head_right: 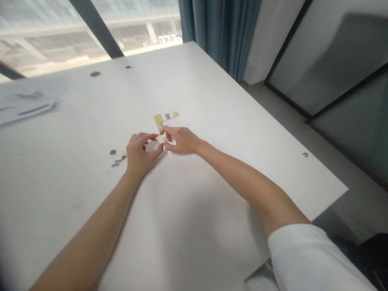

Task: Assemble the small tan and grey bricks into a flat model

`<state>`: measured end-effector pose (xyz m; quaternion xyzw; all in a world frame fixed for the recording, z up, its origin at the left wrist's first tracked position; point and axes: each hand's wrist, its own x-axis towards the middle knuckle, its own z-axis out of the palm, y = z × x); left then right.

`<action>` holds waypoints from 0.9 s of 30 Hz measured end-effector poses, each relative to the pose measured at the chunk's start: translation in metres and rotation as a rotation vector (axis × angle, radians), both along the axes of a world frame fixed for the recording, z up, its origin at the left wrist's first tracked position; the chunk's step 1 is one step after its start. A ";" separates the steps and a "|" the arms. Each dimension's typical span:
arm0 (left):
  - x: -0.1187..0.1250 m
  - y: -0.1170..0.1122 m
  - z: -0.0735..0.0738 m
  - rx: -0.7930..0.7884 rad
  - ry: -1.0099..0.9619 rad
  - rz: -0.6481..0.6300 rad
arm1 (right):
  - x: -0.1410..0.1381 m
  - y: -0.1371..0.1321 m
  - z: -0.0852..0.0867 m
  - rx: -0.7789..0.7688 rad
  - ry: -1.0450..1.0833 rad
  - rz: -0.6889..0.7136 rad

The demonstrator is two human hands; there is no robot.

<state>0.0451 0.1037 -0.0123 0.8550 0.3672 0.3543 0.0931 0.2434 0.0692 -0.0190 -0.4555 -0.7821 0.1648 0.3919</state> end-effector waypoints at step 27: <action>0.009 0.001 0.000 -0.123 -0.086 0.049 | 0.001 0.005 -0.002 -0.027 -0.115 -0.031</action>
